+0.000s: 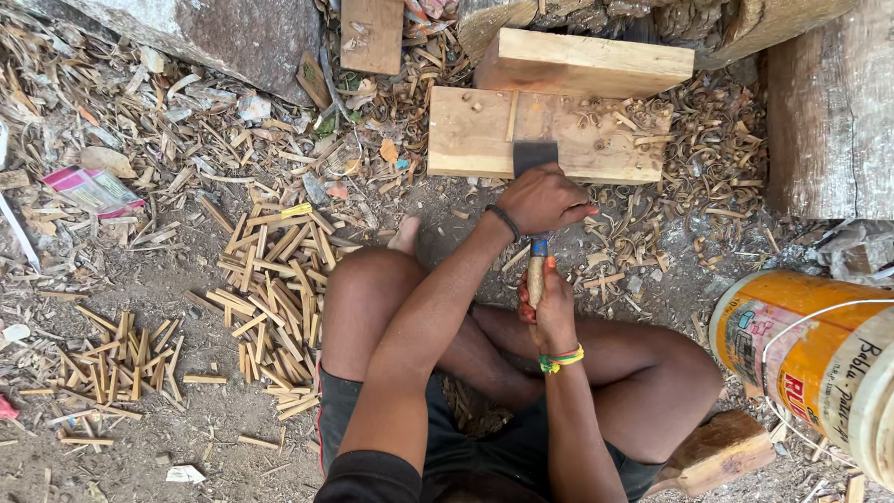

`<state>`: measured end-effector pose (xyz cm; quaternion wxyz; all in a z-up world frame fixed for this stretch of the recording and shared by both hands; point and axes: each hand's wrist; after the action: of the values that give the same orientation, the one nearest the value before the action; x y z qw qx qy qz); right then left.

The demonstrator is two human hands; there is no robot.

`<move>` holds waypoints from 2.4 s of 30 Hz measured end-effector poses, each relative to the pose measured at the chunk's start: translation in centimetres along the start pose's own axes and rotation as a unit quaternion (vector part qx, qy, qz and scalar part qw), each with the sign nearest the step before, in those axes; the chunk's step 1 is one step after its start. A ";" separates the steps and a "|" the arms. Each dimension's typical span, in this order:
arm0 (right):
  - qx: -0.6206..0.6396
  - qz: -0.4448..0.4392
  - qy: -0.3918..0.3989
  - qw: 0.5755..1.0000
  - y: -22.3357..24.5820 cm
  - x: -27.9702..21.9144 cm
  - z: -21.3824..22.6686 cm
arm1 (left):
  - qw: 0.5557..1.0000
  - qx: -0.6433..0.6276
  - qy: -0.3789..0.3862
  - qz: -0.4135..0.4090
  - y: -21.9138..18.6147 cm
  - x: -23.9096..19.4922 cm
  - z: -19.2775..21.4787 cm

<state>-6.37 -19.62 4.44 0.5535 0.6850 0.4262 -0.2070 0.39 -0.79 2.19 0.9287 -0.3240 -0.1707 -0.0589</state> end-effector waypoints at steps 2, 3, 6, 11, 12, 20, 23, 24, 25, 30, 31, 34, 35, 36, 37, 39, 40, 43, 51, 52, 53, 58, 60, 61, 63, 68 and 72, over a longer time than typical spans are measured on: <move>-0.006 0.000 -0.001 1.000 -0.1 0.0 0.0 | 1.000 -0.006 -0.001 0.015 -0.1 -0.1 0.2; -0.008 0.000 -0.001 1.000 -0.2 0.1 -0.1 | 1.000 -0.010 -0.002 0.026 0.0 -0.2 0.4; -0.032 -0.002 -0.010 0.999 -0.5 0.5 -0.6 | 0.998 -0.024 0.003 0.061 0.7 -0.6 0.9; -0.056 0.013 -0.027 0.998 -1.3 1.0 -1.5 | 0.996 -0.044 0.006 0.083 1.6 -0.7 0.5; -0.059 0.019 -0.025 0.998 -1.4 1.1 -1.6 | 0.995 -0.041 0.011 0.086 1.9 -0.7 0.4; -0.053 0.012 -0.047 0.997 -1.6 1.7 -2.5 | 0.993 -0.035 0.019 0.112 3.0 -0.3 -0.5; -0.061 0.016 -0.049 0.997 -1.6 2.5 -3.2 | 0.995 -0.022 0.005 0.096 3.5 -0.3 -1.3; -0.066 0.016 -0.053 0.996 -1.6 2.5 -3.2 | 0.994 -0.020 0.022 0.105 3.9 -0.1 -1.6; -0.070 0.012 -0.056 0.996 -1.4 2.7 -3.3 | 0.993 -0.013 0.037 0.111 4.5 0.4 -1.7; -0.072 0.021 -0.043 0.996 -0.8 4.3 -3.7 | 0.993 0.001 0.037 0.112 5.9 1.1 -2.4; -0.069 0.016 -0.047 0.996 -0.4 5.0 -4.0 | 0.991 0.006 0.055 0.121 6.8 1.7 -2.5; -0.063 0.013 -0.056 0.996 1.0 6.9 -5.5 | 0.987 -0.071 0.066 0.124 9.2 3.9 -3.0; -0.061 0.012 -0.059 0.996 1.0 6.9 -5.8 | 0.995 -0.050 0.024 0.087 9.8 4.1 -3.0; -0.058 0.011 -0.062 0.996 0.8 7.2 -6.1 | 0.998 -0.028 -0.018 0.049 10.4 4.2 -3.1; -0.058 0.018 -0.047 0.997 0.3 6.9 -5.8 | 0.998 -0.022 -0.054 0.016 9.6 3.3 -3.9; -0.055 0.046 -0.009 0.997 0.2 7.6 -5.5 | 0.996 -0.020 0.019 0.086 9.5 3.1 -3.8; -0.043 0.036 -0.012 0.998 0.1 7.1 -5.2 | 0.992 -0.015 0.051 0.114 9.3 3.5 -3.2; 0.012 0.012 0.014 1.000 0.2 6.9 -4.9 | 0.994 0.012 0.004 0.109 7.8 4.0 -0.9; 0.262 -0.018 0.116 0.958 2.0 7.0 0.5 | 0.985 0.027 -0.157 0.072 3.4 -1.8 3.5; 0.243 0.008 0.106 0.964 2.2 6.9 0.6 | 0.982 0.031 -0.168 0.077 3.8 -1.9 3.9; 0.219 0.034 0.088 0.971 2.5 6.1 1.5 | 0.979 0.047 -0.153 0.129 4.0 -2.2 4.1; 0.145 0.092 0.022 0.985 2.9 3.1 4.0 | 0.951 0.160 -0.099 0.247 5.7 -3.2 5.5; 0.122 0.091 -0.009 0.988 1.6 1.7 4.7 | 0.949 0.184 -0.090 0.242 5.1 -4.1 4.7; 0.109 0.084 -0.010 0.990 1.2 1.2 4.8 | 0.950 0.190 -0.086 0.233 5.3 -4.0 4.8; 0.084 0.071 -0.011 0.994 0.2 0.1 4.9 | 0.950 0.196 -0.083 0.227 5.7 -3.7 4.9; 0.067 0.049 -0.029 0.996 -0.5 -0.3 3.7 | 0.945 0.194 -0.086 0.248 5.7 -3.4 4.2; 0.046 0.049 -0.033 0.997 0.0 0.0 2.5 | 0.945 0.212 -0.100 0.228 5.4 -2.8 3.8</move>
<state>-5.89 -22.00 3.74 0.5448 0.7222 0.3639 -0.2217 -2.14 5.83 0.83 0.9425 -0.1546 -0.1929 0.2251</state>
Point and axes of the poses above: each hand's wrist, its own x-axis towards the middle knuckle, its own z-axis out of the back of the hand, y = z × x, and after that the axes turned 11 degrees about x, right-handed
